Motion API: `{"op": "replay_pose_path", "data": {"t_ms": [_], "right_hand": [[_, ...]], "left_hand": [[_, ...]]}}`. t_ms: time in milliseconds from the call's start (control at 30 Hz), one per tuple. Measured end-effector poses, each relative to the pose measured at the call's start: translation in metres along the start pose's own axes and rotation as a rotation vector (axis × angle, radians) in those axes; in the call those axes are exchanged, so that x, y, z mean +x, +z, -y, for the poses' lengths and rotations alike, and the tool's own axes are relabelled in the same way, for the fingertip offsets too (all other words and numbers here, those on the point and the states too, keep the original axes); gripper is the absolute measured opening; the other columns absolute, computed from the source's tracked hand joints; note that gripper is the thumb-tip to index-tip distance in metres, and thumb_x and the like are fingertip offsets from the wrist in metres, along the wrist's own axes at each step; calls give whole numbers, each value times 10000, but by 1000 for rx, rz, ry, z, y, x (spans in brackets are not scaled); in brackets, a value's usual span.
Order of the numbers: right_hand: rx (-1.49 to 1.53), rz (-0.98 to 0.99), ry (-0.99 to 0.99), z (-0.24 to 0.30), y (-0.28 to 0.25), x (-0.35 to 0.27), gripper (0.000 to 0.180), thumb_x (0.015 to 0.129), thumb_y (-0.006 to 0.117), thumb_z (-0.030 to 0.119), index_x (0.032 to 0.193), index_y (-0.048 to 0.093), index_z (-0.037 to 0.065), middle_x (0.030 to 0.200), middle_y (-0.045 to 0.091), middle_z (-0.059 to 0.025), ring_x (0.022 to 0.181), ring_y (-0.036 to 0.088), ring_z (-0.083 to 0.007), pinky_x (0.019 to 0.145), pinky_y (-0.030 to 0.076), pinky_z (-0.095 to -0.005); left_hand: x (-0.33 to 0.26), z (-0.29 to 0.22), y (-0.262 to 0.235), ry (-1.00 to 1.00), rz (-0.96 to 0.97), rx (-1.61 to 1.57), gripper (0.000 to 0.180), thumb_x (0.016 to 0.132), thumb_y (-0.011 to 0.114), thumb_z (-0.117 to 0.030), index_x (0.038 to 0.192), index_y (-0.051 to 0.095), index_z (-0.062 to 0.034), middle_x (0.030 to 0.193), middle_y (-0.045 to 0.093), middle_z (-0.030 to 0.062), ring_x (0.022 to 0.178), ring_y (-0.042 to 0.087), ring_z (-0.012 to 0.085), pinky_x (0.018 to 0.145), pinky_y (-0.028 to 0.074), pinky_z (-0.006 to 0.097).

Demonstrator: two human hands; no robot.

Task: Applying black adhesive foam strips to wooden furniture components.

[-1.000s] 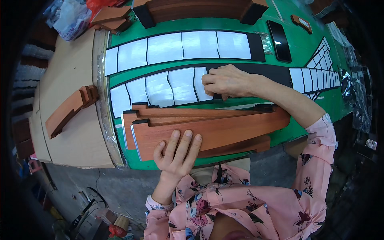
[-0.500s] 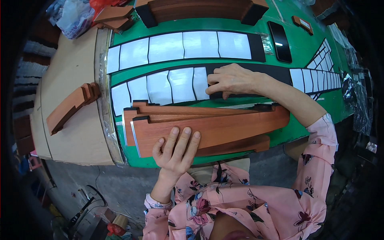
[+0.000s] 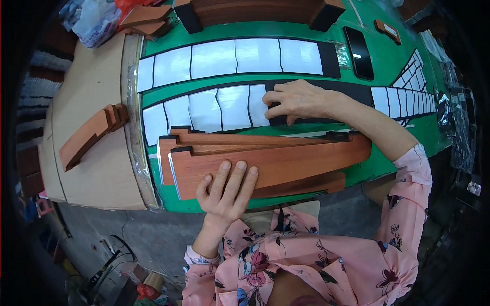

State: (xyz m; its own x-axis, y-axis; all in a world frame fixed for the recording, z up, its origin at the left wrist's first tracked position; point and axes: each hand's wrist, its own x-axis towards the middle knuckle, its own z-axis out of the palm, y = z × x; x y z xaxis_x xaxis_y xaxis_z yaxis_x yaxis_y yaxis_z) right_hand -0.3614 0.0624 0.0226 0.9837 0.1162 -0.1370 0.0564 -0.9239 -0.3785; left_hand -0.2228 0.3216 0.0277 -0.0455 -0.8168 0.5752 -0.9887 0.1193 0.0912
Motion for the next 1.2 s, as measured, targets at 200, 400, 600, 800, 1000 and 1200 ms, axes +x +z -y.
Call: {"op": "replay_pose_path", "data": {"t_ms": [200, 400, 600, 800, 1000, 1200], "right_hand": [[-22, 13, -5, -5, 3, -4, 378, 617, 762, 113, 943, 572, 118, 968, 521, -33, 877, 544, -228, 658, 515, -345], [154, 4, 215, 0, -2, -4, 573, 616, 789, 206, 1093, 480, 125, 991, 564, -23, 941, 555, -209, 751, 497, -353], [431, -64, 457, -3, -1, -2, 552, 659, 764, 379, 1040, 495, 84, 921, 603, -90, 866, 599, -240, 712, 468, -365], [703, -470, 680, 12, -23, -14, 373, 751, 719, 311, 856, 486, 39, 733, 543, -51, 697, 523, -136, 627, 429, -281], [811, -846, 466, 103, -47, -54, 240, 764, 671, -11, 974, 558, 14, 840, 582, -40, 761, 574, -109, 692, 491, -242], [718, -740, 366, 187, 12, -91, 344, 734, 630, -91, 1059, 652, 20, 865, 628, -77, 750, 595, -134, 645, 492, -251]], "left_hand": [[1, 0, 2, -1, -10, -6, 292, 754, 648, -100, 1033, 683, -180, 1098, 646, 24, 1098, 561, 213, 1001, 308, 360], [0, 1, 1, -3, -4, 3, 284, 758, 647, -106, 1029, 683, -184, 1088, 650, 21, 1090, 566, 211, 987, 312, 354], [-1, -1, 3, -21, -25, 35, 227, 848, 566, -193, 1039, 682, -233, 1089, 651, -15, 1079, 569, 166, 966, 317, 357], [0, -1, -2, -30, 12, 1, 221, 820, 629, -228, 1036, 673, -224, 1131, 621, 11, 1096, 548, 184, 973, 312, 381], [-29, 13, -31, -53, -285, -240, 299, 837, 650, -191, 1125, 579, -157, 1193, 535, 111, 1117, 488, 296, 955, 359, 442], [-84, 18, -35, -702, -260, -402, 260, 884, 576, -79, 1138, 551, -27, 1124, 558, 132, 1029, 541, 272, 890, 425, 364]]}}
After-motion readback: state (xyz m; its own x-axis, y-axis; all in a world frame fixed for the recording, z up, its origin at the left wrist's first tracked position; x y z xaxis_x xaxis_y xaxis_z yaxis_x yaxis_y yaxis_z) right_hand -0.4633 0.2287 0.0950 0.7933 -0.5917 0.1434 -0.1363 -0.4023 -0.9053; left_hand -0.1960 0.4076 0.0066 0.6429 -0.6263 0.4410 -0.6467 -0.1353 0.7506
